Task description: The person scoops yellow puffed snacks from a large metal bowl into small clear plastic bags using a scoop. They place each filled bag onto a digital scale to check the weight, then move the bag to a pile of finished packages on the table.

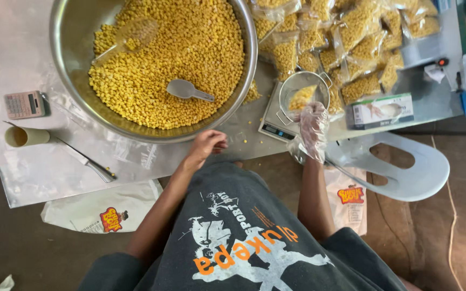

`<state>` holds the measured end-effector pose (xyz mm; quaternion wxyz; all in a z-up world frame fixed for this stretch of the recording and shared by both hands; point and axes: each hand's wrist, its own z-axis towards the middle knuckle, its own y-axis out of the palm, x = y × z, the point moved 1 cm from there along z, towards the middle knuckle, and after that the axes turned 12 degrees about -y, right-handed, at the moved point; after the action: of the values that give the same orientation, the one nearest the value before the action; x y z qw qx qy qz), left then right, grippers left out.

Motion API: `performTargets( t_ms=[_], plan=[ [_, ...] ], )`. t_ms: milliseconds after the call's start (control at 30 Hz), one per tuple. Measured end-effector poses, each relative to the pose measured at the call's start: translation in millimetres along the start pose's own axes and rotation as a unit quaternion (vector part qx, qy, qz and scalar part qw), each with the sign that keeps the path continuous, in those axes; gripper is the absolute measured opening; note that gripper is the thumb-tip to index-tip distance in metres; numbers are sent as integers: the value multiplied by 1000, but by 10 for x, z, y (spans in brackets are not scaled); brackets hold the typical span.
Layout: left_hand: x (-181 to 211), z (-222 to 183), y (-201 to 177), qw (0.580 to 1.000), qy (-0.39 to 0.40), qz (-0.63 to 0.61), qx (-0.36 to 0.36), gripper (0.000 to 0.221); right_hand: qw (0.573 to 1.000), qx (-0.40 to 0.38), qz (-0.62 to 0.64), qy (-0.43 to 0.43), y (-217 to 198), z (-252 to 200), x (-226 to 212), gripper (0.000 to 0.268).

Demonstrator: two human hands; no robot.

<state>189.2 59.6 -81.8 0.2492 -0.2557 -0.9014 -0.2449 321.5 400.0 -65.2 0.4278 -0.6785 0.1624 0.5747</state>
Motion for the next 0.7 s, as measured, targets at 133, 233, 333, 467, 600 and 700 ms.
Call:
performTargets(
  t_ms=[133,233,333,467,600,700],
  plan=[
    [535,-72,375,982,-28,-132,-131,40,981,-126,145,-4,119,-74,-932,20],
    [839,-68,466,883,79,-368,-282,36,958,-204,202,13,509,-146,-1347,23],
    [1070,23,213,838,182,-470,-211,31,945,-225,237,11,874,-264,-1541,32],
    [1124,33,-312,819,248,-512,-73,35,905,-237,346,-74,1151,-396,-1610,37],
    [1122,-92,-556,837,241,-490,-35,35,913,-348,213,-7,1610,-367,-1690,59],
    [1218,-265,-591,858,273,-435,8,37,899,-371,230,28,2012,-358,-1852,68]
  ],
)
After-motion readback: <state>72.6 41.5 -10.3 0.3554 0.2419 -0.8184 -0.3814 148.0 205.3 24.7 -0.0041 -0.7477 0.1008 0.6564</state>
